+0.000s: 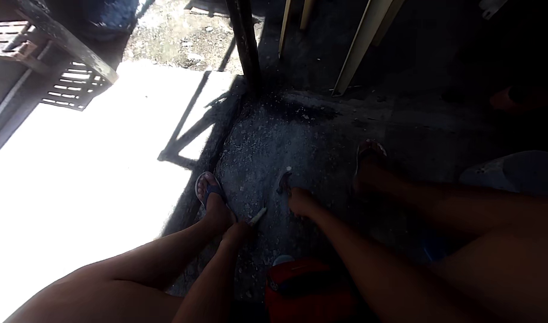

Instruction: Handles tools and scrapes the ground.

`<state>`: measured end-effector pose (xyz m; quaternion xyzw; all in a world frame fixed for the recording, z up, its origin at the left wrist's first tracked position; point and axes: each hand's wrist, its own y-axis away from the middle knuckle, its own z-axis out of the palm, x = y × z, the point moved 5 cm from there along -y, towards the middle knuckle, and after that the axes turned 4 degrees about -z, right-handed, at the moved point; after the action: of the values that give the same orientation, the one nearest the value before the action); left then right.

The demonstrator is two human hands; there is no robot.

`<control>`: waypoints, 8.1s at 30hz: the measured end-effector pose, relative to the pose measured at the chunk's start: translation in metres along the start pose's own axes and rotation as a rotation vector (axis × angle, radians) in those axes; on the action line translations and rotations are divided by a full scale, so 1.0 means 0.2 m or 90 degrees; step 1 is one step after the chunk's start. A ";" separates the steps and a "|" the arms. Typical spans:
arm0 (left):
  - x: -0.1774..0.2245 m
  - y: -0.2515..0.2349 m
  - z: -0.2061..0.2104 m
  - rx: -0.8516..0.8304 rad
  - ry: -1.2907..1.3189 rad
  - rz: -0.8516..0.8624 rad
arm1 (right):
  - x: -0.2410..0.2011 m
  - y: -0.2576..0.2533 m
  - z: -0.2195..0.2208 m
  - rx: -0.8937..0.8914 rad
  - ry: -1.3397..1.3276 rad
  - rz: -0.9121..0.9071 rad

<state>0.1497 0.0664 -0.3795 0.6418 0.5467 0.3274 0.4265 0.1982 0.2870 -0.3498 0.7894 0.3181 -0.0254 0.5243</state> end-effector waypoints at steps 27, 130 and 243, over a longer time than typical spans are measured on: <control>-0.04 0.09 -0.01 -0.003 0.042 0.030 | -0.15 0.08 0.13 -0.053 0.120 -0.155; -0.17 -0.03 0.10 -0.112 -0.078 -0.013 | -0.18 0.11 0.22 0.017 0.149 -0.187; 0.01 0.02 -0.03 -0.035 -0.010 0.012 | -0.30 0.09 0.02 0.143 0.099 -0.245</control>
<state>0.1453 0.0694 -0.3737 0.6375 0.5282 0.3414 0.4449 0.1609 0.2500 -0.3154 0.7672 0.4973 -0.0994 0.3927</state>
